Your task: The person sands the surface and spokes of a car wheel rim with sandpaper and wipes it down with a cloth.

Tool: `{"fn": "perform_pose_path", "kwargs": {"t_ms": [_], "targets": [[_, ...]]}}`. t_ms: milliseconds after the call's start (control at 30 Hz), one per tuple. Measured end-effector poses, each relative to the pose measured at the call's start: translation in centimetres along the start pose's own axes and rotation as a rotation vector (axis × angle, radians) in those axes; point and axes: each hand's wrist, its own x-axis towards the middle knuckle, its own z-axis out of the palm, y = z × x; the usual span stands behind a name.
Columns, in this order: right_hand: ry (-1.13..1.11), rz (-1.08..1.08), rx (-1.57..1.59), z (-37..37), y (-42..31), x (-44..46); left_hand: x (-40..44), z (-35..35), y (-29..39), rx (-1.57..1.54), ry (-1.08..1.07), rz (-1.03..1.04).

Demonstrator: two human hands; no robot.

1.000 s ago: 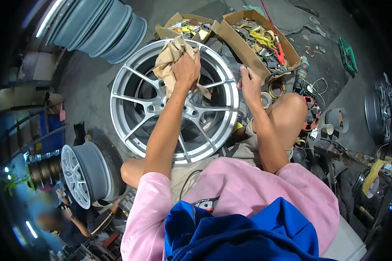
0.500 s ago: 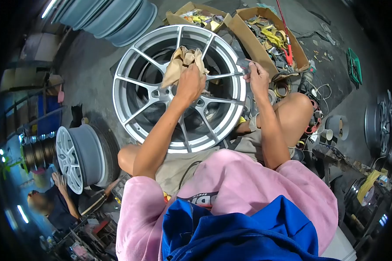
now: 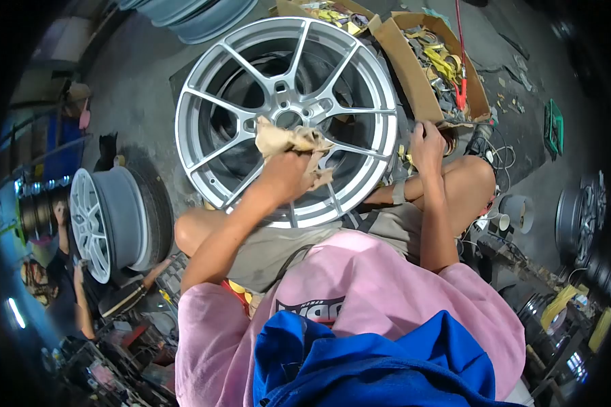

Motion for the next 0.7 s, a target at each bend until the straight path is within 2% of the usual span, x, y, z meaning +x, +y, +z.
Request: {"fn": "perform_pose_path", "kwargs": {"t_ms": [33, 100, 167, 200, 233, 300, 367, 433, 467, 500, 567, 633, 700], "targets": [[-0.082, 0.035, -0.115, 0.1, 0.8, -0.6, 0.0, -1.3, -0.8, -0.112, 0.086, 0.101], [-0.163, 0.063, -0.236, 0.4, 1.5, -1.9, -0.4, -6.4, 0.0, -0.236, 0.041, -0.055], [-0.355, 0.241, -0.100, 0.9, 2.3, -3.4, 0.1, -8.3, -1.8, -0.226, 0.165, -0.077], [-0.389, 0.330, 0.102, 2.3, 4.6, -4.5, 0.2, -8.7, -2.9, -0.203, 0.284, -0.026], [-0.396, 0.323, 0.094, 2.4, 3.9, -4.9, 0.3, -9.3, -4.0, -0.126, 0.353, -0.013], [-0.392, 0.576, 0.341, 2.9, 2.5, -6.2, 0.6, -9.9, -6.1, 0.015, 0.509, -0.025], [-0.393, 0.572, 0.347, 3.4, 3.0, -6.9, 1.1, -9.9, -8.8, 0.126, 0.510, -0.055], [-0.395, 0.698, 0.428, 3.8, 3.6, -7.6, 1.0, -9.6, -9.7, 0.097, 0.521, -0.084], [-0.477, 0.739, 0.465, 4.0, 5.0, -8.0, 1.1, -9.5, -9.7, 0.125, 0.544, -0.062], [-0.488, 0.732, 0.450, 3.6, 3.9, -8.3, 1.1, -9.2, -9.9, 0.151, 0.567, -0.043], [-0.415, 0.916, 0.595, 3.0, -0.2, -8.9, 1.1, -8.4, -10.6, 0.175, 0.652, -0.040], [-0.437, 0.949, 0.607, 3.2, -1.0, -9.2, 1.5, -8.7, -11.7, 0.421, 0.692, 0.018], [-0.362, 1.023, 0.637, 3.4, -1.1, -9.7, 2.5, -7.9, -13.0, 0.452, 0.652, 0.072]]}}
